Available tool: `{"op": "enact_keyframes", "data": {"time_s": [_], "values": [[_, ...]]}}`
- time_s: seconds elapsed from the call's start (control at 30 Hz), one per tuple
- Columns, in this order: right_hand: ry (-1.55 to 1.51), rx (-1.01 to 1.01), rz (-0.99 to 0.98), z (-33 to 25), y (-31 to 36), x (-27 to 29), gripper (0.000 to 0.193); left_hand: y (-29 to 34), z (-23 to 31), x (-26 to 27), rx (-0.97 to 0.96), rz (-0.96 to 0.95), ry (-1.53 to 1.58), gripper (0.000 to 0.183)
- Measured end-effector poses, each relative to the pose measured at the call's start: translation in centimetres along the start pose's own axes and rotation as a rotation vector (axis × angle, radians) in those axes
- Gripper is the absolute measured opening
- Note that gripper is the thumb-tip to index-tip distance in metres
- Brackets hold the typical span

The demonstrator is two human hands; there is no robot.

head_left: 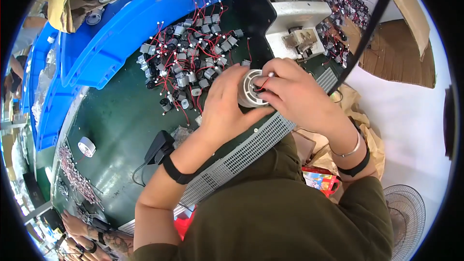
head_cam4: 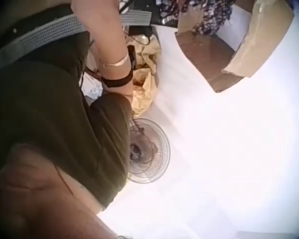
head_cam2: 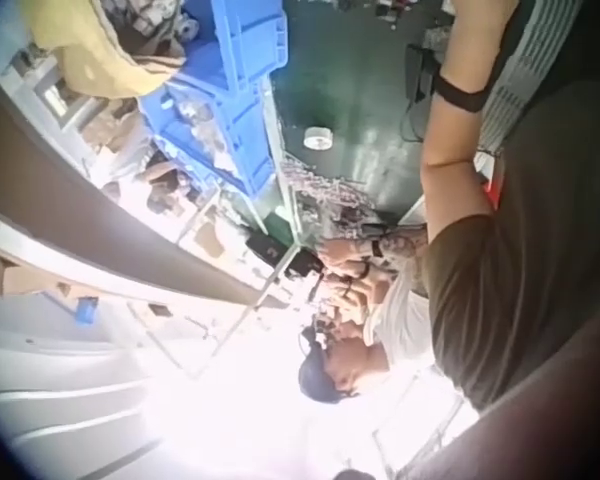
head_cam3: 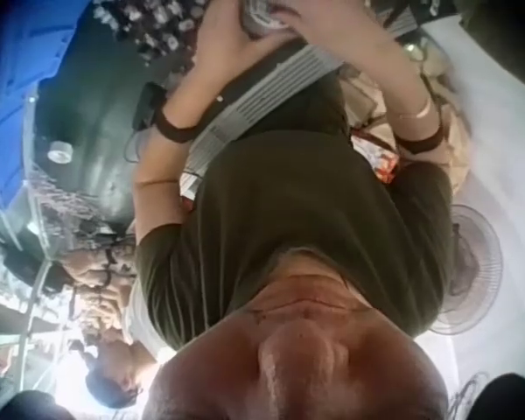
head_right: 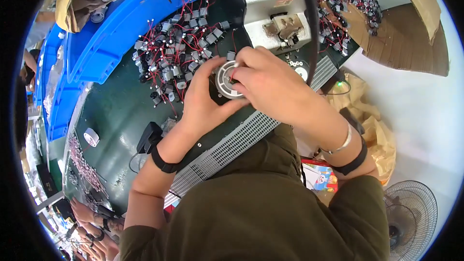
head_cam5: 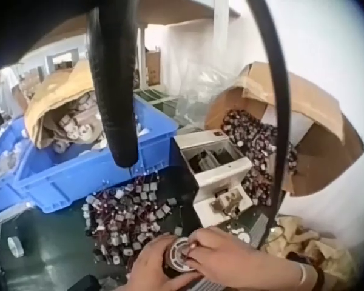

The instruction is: The person picks up a white plastic housing and a small motor, fits the motor into the housing, and drives a screw into the assembly using a power screwdriver. The person then sets the completed unit aside and repeats the process.

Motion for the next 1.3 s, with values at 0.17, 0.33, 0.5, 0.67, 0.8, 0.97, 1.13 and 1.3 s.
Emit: {"op": "enact_keyframes", "data": {"time_s": [0.17,0.33,0.5,0.67,0.8,0.97,1.13,1.3], "values": [[-0.033,-0.016,-0.035,0.4,-1.2,3.8,0.036,1.1,1.3,1.7,-0.058,-0.069,-0.071,0.057],[-0.395,-0.025,0.818,-2.3,-8.9,5.8,0.042,0.8,1.2,0.9,-0.261,-0.201,-0.309,0.05],[-0.97,0.11,0.46,-2.8,-16.8,9.6,0.036,0.2,1.0,-0.1,-0.273,-0.169,-0.287,0.047],[-1.143,0.138,0.483,-1.3,-13.2,10.7,0.031,0.3,0.4,0.5,-0.251,-0.127,-0.242,0.039],[-0.928,-0.027,0.822,2.3,-5.5,11.4,0.031,0.0,0.6,0.5,-0.254,-0.134,-0.277,0.04],[-0.954,-0.235,0.888,3.9,-2.5,8.0,0.045,0.1,0.1,0.5,-0.247,-0.123,-0.273,0.038],[-0.973,-0.239,0.913,5.1,-1.9,6.9,0.045,0.3,0.0,0.4,-0.247,-0.161,-0.262,0.04],[-0.993,-0.244,0.886,5.7,-2.1,6.2,0.045,0.4,-0.3,0.3,-0.24,-0.156,-0.233,0.041]]}}
Point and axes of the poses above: each hand's wrist, its own y-axis away from the middle knuckle, its own x-axis out of the back of the hand, z = x × y, the point moved 1 cm from there along -y, towards the middle knuckle, and after that the axes turned 14 degrees about y, right-handed, at the moved point
